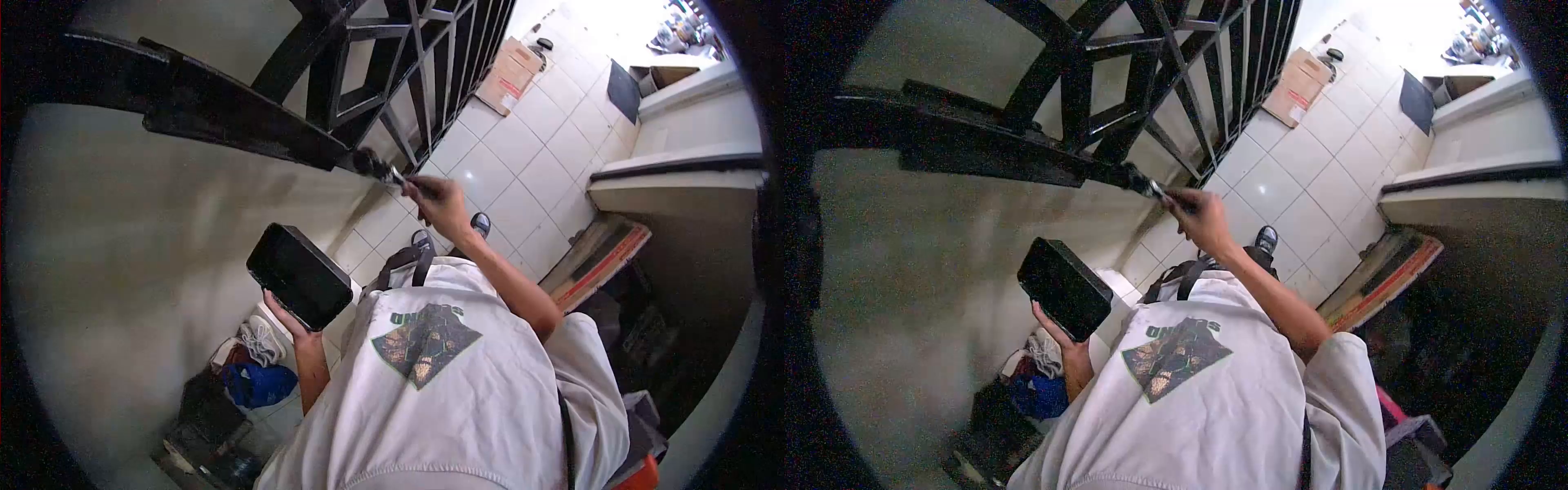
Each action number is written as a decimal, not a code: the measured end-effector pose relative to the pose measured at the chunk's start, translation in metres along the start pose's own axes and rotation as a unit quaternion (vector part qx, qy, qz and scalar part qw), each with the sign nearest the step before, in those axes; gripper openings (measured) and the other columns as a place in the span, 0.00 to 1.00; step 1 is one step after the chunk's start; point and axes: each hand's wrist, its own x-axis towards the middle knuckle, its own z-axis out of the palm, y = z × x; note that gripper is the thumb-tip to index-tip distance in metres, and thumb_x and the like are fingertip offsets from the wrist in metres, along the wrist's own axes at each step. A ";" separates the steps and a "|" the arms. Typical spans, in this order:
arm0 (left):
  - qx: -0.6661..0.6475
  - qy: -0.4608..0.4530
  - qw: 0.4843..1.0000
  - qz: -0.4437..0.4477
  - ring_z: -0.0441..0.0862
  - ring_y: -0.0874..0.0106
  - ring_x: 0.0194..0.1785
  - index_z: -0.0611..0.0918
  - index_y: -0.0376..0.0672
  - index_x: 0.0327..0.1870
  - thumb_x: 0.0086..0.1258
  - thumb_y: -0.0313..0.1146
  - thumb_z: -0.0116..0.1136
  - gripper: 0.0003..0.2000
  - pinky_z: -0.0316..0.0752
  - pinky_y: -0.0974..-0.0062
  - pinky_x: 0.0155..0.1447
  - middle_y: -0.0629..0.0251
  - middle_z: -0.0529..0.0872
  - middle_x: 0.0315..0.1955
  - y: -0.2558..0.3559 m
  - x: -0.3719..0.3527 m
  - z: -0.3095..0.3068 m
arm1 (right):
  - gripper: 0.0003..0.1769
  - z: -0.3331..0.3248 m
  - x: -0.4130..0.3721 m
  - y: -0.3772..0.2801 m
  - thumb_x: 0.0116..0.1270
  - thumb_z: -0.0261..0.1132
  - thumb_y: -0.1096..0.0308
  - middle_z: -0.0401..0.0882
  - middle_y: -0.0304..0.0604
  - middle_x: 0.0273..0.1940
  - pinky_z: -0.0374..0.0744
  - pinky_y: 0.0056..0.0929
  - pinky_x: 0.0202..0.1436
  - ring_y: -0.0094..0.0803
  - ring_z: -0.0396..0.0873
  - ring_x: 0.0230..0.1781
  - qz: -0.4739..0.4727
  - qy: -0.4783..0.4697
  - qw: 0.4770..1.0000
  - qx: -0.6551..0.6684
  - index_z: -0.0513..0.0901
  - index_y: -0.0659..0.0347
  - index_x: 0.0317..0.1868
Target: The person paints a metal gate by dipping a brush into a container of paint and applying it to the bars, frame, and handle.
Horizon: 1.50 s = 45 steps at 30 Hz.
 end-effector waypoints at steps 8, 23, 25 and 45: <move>0.038 0.005 0.999 0.007 0.78 0.59 0.53 0.74 0.49 0.61 0.67 0.57 0.46 0.27 0.74 0.56 0.57 0.64 0.78 0.55 0.014 0.005 0.008 | 0.18 0.032 0.017 0.082 0.67 0.64 0.59 0.79 0.34 0.21 0.68 0.20 0.14 0.17 0.69 0.12 0.011 0.050 0.998 0.048 0.83 0.68 0.44; 0.047 -0.004 0.999 0.005 0.78 0.62 0.54 0.75 0.49 0.60 0.68 0.57 0.44 0.26 0.75 0.59 0.56 0.65 0.78 0.55 0.019 -0.005 0.019 | 0.20 0.006 0.013 0.025 0.69 0.62 0.59 0.82 0.42 0.31 0.66 0.19 0.14 0.18 0.67 0.13 -0.062 0.239 0.948 0.202 0.82 0.72 0.47; 0.043 -0.029 0.999 -0.004 0.77 0.61 0.54 0.75 0.49 0.59 0.68 0.57 0.44 0.26 0.75 0.58 0.56 0.64 0.78 0.56 0.020 -0.005 0.022 | 0.17 0.009 0.032 0.007 0.68 0.63 0.62 0.82 0.38 0.30 0.75 0.20 0.36 0.20 0.77 0.31 -0.100 0.280 0.935 0.195 0.83 0.71 0.45; -0.013 0.010 0.999 0.035 0.77 0.59 0.54 0.73 0.48 0.62 0.67 0.56 0.46 0.28 0.75 0.56 0.56 0.62 0.77 0.57 -0.016 -0.002 0.053 | 0.13 -0.149 0.144 -0.029 0.68 0.62 0.65 0.84 0.41 0.28 0.75 0.21 0.22 0.18 0.77 0.24 -0.138 0.310 0.939 0.048 0.84 0.66 0.45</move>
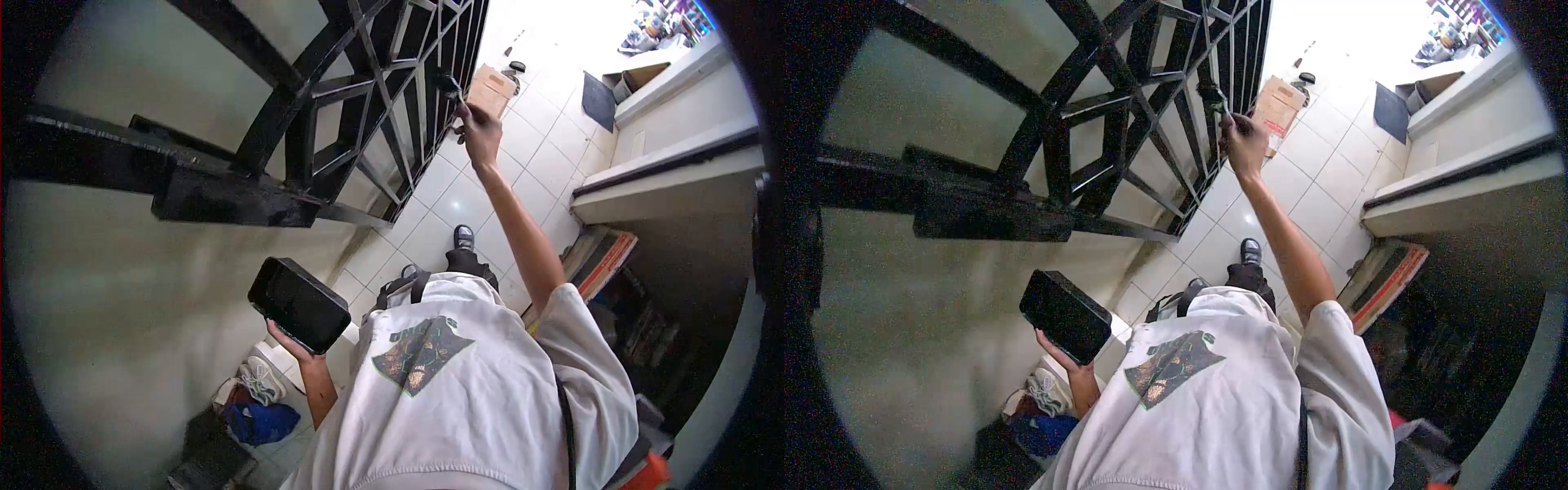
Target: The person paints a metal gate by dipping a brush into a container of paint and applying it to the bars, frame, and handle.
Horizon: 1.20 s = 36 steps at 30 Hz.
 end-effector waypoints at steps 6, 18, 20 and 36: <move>-0.067 -0.034 0.997 0.023 0.77 0.59 0.56 0.74 0.46 0.60 0.69 0.54 0.45 0.26 0.74 0.55 0.59 0.61 0.77 0.57 -0.038 -0.015 0.028 | 0.13 0.021 -0.085 -0.002 0.63 0.66 0.64 0.81 0.44 0.25 0.77 0.27 0.30 0.27 0.78 0.23 0.118 -0.267 0.956 -0.015 0.84 0.64 0.43; -0.088 0.081 0.989 0.086 0.78 0.57 0.53 0.76 0.46 0.58 0.67 0.53 0.47 0.25 0.76 0.53 0.54 0.59 0.78 0.55 -0.107 -0.060 0.075 | 0.10 -0.029 0.116 0.001 0.67 0.59 0.72 0.84 0.38 0.31 0.73 0.17 0.18 0.18 0.75 0.20 -0.046 -0.213 0.976 0.014 0.83 0.65 0.45; -0.111 0.077 0.986 0.093 0.78 0.57 0.53 0.75 0.45 0.59 0.68 0.52 0.47 0.25 0.76 0.52 0.54 0.59 0.78 0.56 -0.118 -0.068 0.090 | 0.11 -0.039 0.120 0.007 0.69 0.60 0.67 0.84 0.37 0.31 0.71 0.17 0.19 0.17 0.75 0.21 -0.007 -0.094 0.996 -0.007 0.83 0.66 0.45; -0.066 0.023 0.995 0.074 0.74 0.58 0.59 0.72 0.47 0.62 0.72 0.54 0.39 0.26 0.73 0.55 0.61 0.60 0.74 0.60 -0.093 -0.047 0.070 | 0.10 -0.021 0.097 0.030 0.59 0.64 0.74 0.86 0.41 0.31 0.76 0.22 0.27 0.21 0.79 0.24 0.046 -0.312 0.949 -0.006 0.86 0.62 0.41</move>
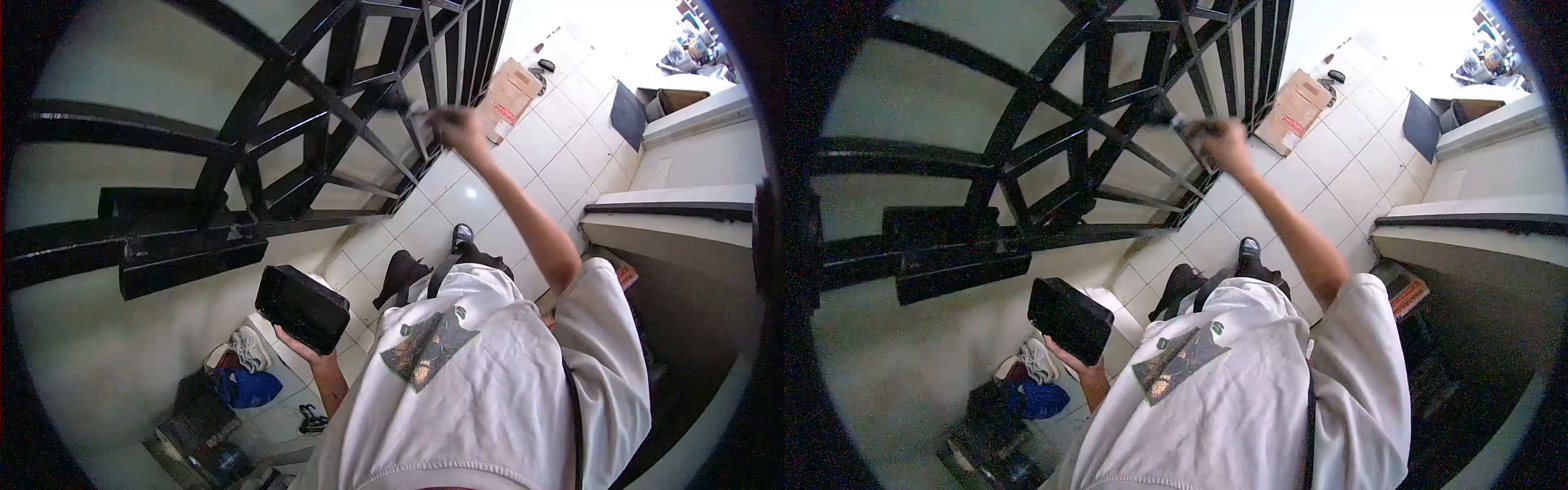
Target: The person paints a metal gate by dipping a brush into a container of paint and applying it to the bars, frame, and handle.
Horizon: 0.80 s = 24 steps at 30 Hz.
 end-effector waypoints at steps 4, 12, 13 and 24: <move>0.015 -0.005 1.000 -0.003 0.75 0.59 0.59 0.73 0.46 0.62 0.71 0.53 0.41 0.26 0.71 0.56 0.62 0.60 0.75 0.59 0.015 0.015 -0.021 | 0.13 -0.034 0.009 -0.022 0.68 0.62 0.63 0.84 0.40 0.32 0.70 0.17 0.17 0.18 0.73 0.18 -0.057 0.323 0.944 0.042 0.84 0.66 0.42; 0.146 0.021 0.988 -0.052 0.73 0.60 0.59 0.73 0.44 0.62 0.69 0.54 0.43 0.28 0.69 0.60 0.63 0.62 0.74 0.60 0.070 0.064 -0.059 | 0.13 0.128 -0.087 0.026 0.68 0.62 0.64 0.82 0.37 0.26 0.68 0.21 0.15 0.18 0.71 0.15 0.036 0.125 0.982 0.138 0.85 0.66 0.42; 0.168 0.045 0.983 -0.060 0.73 0.59 0.59 0.72 0.44 0.62 0.69 0.55 0.43 0.28 0.68 0.60 0.64 0.61 0.73 0.61 0.073 0.065 -0.059 | 0.13 0.139 -0.104 0.047 0.68 0.62 0.64 0.81 0.36 0.25 0.69 0.21 0.15 0.18 0.71 0.14 0.089 0.079 0.991 0.056 0.85 0.66 0.42; 0.272 0.024 0.954 -0.124 0.71 0.57 0.61 0.68 0.49 0.67 0.66 0.63 0.42 0.34 0.66 0.54 0.65 0.60 0.72 0.63 0.054 0.097 -0.091 | 0.13 0.184 -0.114 0.182 0.62 0.68 0.60 0.81 0.38 0.20 0.72 0.26 0.13 0.24 0.76 0.13 0.258 -0.066 0.964 0.012 0.85 0.63 0.34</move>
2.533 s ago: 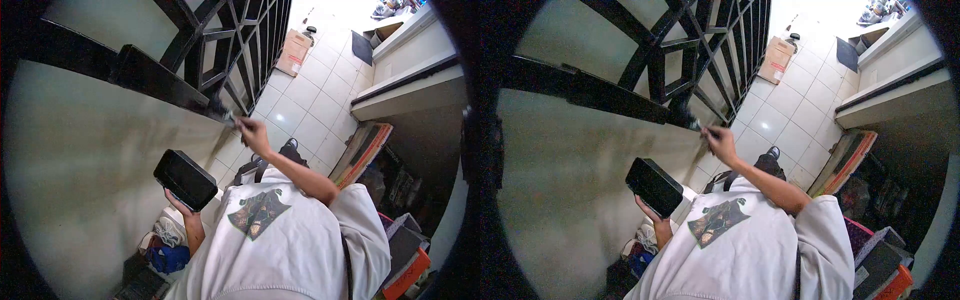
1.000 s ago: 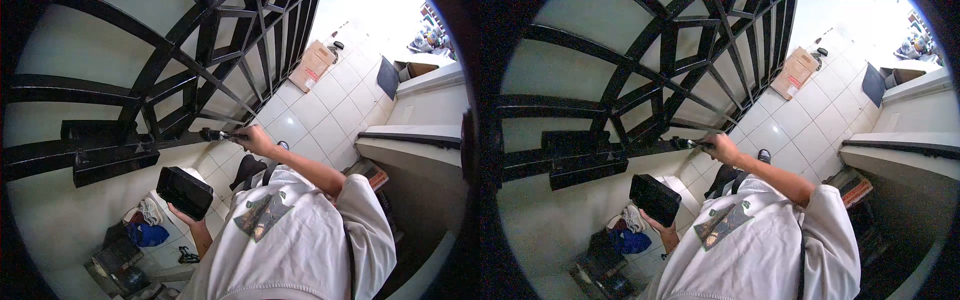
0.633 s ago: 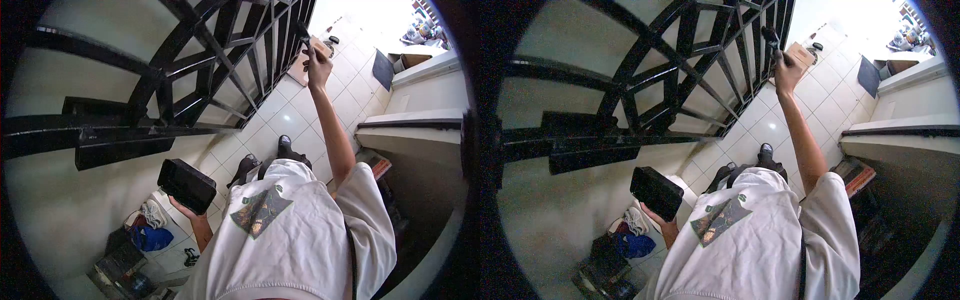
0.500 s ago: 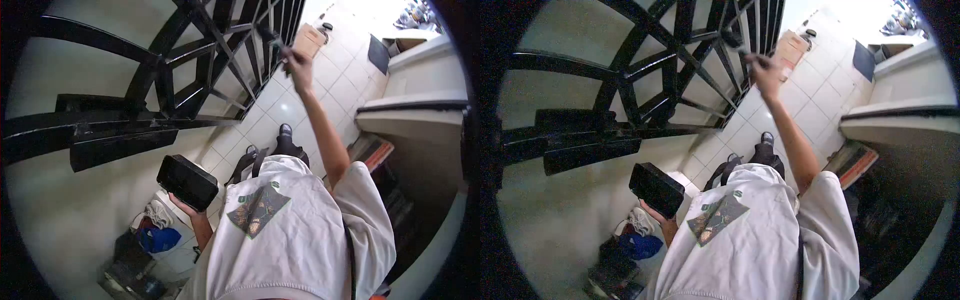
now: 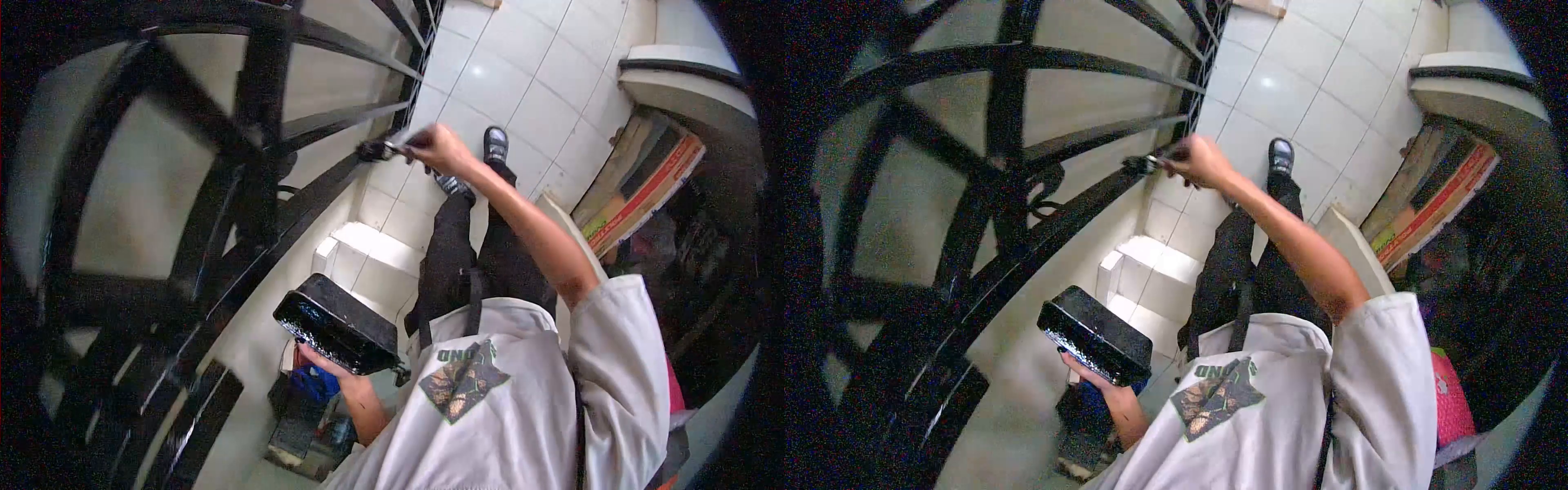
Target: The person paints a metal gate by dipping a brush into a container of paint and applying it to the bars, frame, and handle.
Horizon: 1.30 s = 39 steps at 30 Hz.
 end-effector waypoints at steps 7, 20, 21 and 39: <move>0.046 0.086 0.995 0.006 0.69 0.56 0.64 0.68 0.49 0.67 0.66 0.63 0.43 0.34 0.66 0.52 0.66 0.60 0.69 0.65 0.000 0.026 -0.038 | 0.15 0.012 0.097 -0.011 0.60 0.70 0.59 0.84 0.38 0.28 0.63 0.15 0.16 0.14 0.65 0.15 0.082 -0.262 0.955 0.112 0.85 0.65 0.38; 0.414 0.023 0.887 0.202 0.69 0.50 0.63 0.56 0.49 0.71 0.68 0.57 0.45 0.34 0.72 0.44 0.59 0.48 0.65 0.64 -0.040 0.018 -0.051 | 0.06 0.022 0.180 0.175 0.59 0.58 0.72 0.80 0.61 0.36 0.79 0.49 0.44 0.57 0.80 0.39 0.029 0.044 0.964 -0.261 0.78 0.67 0.35; 0.430 -0.034 0.867 0.251 0.70 0.51 0.62 0.56 0.51 0.70 0.68 0.56 0.45 0.33 0.73 0.44 0.58 0.49 0.65 0.65 -0.046 0.022 -0.060 | 0.06 0.027 0.193 0.189 0.59 0.58 0.73 0.80 0.60 0.37 0.79 0.48 0.45 0.56 0.80 0.40 -0.005 0.067 0.958 -0.278 0.78 0.65 0.36; 0.433 0.031 0.889 0.144 0.75 0.47 0.57 0.65 0.38 0.66 0.63 0.69 0.42 0.43 0.75 0.51 0.56 0.43 0.75 0.56 -0.055 0.050 -0.073 | 0.14 -0.037 0.183 0.201 0.63 0.66 0.61 0.83 0.40 0.25 0.73 0.27 0.17 0.23 0.73 0.15 -0.019 -0.225 0.973 0.040 0.85 0.66 0.35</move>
